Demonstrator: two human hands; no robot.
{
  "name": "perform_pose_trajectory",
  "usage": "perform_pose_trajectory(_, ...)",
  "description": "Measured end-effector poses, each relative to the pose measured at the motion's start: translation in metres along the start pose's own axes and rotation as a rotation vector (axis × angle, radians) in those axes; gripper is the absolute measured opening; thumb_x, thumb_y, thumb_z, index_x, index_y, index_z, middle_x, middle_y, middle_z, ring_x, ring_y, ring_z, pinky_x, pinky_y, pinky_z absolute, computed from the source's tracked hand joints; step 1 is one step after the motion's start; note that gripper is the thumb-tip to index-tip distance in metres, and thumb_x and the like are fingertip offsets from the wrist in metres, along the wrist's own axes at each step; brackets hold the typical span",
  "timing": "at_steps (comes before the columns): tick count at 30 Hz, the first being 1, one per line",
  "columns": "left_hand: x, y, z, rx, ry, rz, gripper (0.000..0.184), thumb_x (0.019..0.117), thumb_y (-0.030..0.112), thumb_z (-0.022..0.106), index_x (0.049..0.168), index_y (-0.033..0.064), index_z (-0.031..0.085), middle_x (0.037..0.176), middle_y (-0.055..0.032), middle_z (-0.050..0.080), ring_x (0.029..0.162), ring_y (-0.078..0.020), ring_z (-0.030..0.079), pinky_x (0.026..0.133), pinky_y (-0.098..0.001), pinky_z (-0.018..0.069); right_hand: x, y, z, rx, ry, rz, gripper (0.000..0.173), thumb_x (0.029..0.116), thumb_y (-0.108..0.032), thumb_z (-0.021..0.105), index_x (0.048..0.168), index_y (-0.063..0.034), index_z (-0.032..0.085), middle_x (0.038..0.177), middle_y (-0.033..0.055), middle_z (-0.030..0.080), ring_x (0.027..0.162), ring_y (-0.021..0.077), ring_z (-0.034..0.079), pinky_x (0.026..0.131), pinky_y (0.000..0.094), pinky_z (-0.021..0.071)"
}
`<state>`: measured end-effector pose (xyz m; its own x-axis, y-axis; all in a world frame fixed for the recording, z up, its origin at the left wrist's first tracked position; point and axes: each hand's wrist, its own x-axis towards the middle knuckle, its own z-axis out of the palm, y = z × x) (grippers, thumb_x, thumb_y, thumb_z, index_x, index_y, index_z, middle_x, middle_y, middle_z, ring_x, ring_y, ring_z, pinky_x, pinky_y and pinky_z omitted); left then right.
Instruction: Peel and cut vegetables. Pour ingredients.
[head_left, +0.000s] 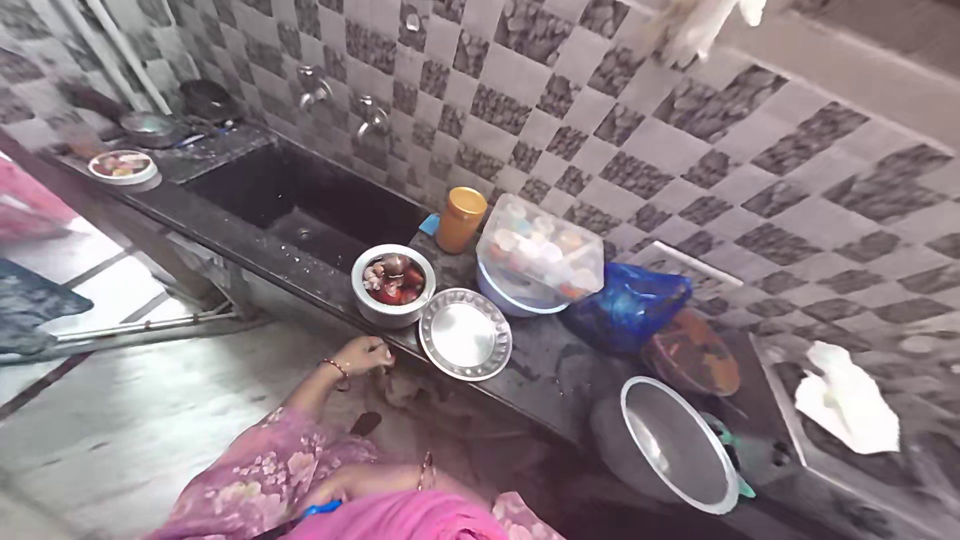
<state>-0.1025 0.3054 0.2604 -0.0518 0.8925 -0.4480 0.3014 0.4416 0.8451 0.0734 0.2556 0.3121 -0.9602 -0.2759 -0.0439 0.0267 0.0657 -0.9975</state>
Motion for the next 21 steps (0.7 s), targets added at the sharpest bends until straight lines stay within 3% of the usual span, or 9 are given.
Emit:
perform_pose_trajectory(3,-0.028,0.002,-0.002,-0.136,-0.147,0.025,0.037,0.1118,0.018,0.030,0.116,-0.0047,0.059,0.099,-0.0068,0.069,0.075,-0.0070,0.064,0.070,-0.0245,0.0536,-0.006,0.004,0.006,-0.064,0.164,-0.115,0.024,0.0938,0.012,0.052,0.111,0.0208,0.066,0.104,0.0300,0.070,0.099,0.0248,0.069,0.093,0.0312,0.0513)
perform_pose_trajectory(5,-0.056,-0.018,-0.012,-0.292,-0.363,0.040,0.062,0.1100,0.035,0.005,0.116,0.0034,0.058,0.100,-0.0014,0.072,0.085,-0.0106,0.071,0.077,-0.0280,0.0591,-0.009,0.007,0.001,-0.082,0.264,-0.103,0.023,0.0915,0.007,0.062,0.111,0.0186,0.065,0.103,0.0271,0.070,0.095,0.0224,0.067,0.089,0.0333,0.0521)
perform_pose_trajectory(6,-0.073,-0.029,-0.018,-0.380,-0.461,0.020,0.068,0.1067,0.043,0.002,0.117,0.0081,0.059,0.103,0.0005,0.073,0.092,-0.0116,0.072,0.083,-0.0298,0.0593,-0.011,0.007,-0.003,-0.076,0.336,-0.077,0.025,0.0913,0.000,0.068,0.111,0.0159,0.066,0.100,0.0222,0.070,0.091,0.0165,0.066,0.086,0.0299,0.0524)
perform_pose_trajectory(9,-0.135,-0.040,-0.033,-0.469,-0.324,-0.134,0.060,0.1032,0.052,0.018,0.115,0.0156,0.065,0.101,0.0075,0.072,0.093,-0.0019,0.067,0.083,-0.0214,0.0547,-0.013,0.012,-0.013,0.102,0.598,0.065,0.027,0.0929,-0.012,0.069,0.110,0.0087,0.064,0.083,0.0032,0.065,0.072,0.0017,0.059,0.070,0.0210,0.0515)
perform_pose_trajectory(11,-0.163,-0.046,-0.040,-0.567,-0.179,-0.231,0.061,0.0992,0.063,0.025,0.115,0.0161,0.062,0.096,0.0022,0.073,0.087,-0.0082,0.071,0.075,-0.0258,0.0591,-0.009,0.020,-0.022,0.259,0.749,0.121,0.023,0.0949,-0.013,0.066,0.111,0.0027,0.061,0.075,-0.0059,0.060,0.064,-0.0009,0.057,0.064,0.0191,0.0519)
perform_pose_trajectory(13,-0.161,-0.059,-0.054,-0.837,-0.279,-0.137,0.066,0.0914,0.070,0.041,0.118,0.0137,0.063,0.105,-0.0099,0.074,0.093,-0.0253,0.074,0.076,-0.0401,0.0619,-0.003,0.023,-0.039,0.309,0.867,0.130,0.020,0.0960,-0.013,0.065,0.111,0.0002,0.061,0.072,-0.0083,0.059,0.061,-0.0015,0.054,0.060,0.0181,0.0496)
perform_pose_trajectory(15,-0.141,-0.070,-0.072,-0.959,-0.484,0.068,0.070,0.0817,0.073,0.066,0.123,0.0163,0.071,0.115,-0.0121,0.073,0.105,-0.0292,0.072,0.082,-0.0436,0.0621,0.000,0.018,-0.058,0.250,0.930,0.172,0.021,0.0958,-0.015,0.067,0.110,-0.0006,0.063,0.072,-0.0071,0.059,0.061,-0.0019,0.054,0.060,0.0171,0.0483)
perform_pose_trajectory(19,-0.108,-0.063,-0.100,-0.799,-0.485,0.077,0.048,0.0832,0.056,0.074,0.116,0.0213,0.070,0.110,-0.0077,0.076,0.096,-0.0240,0.075,0.072,-0.0369,0.0640,0.007,0.001,-0.091,0.085,0.985,0.259,0.037,0.0915,-0.014,0.073,0.125,-0.0007,0.065,0.087,0.0019,0.069,0.070,0.0029,0.063,0.067,0.0219,0.0552)
perform_pose_trajectory(21,-0.096,-0.058,-0.114,-0.735,-0.437,0.062,0.048,0.0874,0.048,0.071,0.126,0.0198,0.064,0.110,-0.0074,0.075,0.093,-0.0232,0.076,0.071,-0.0356,0.0640,0.016,-0.003,-0.107,-0.002,0.991,0.267,0.034,0.0891,-0.013,0.075,0.121,-0.0037,0.067,0.085,0.0003,0.070,0.068,0.0025,0.062,0.066,0.0222,0.0541)
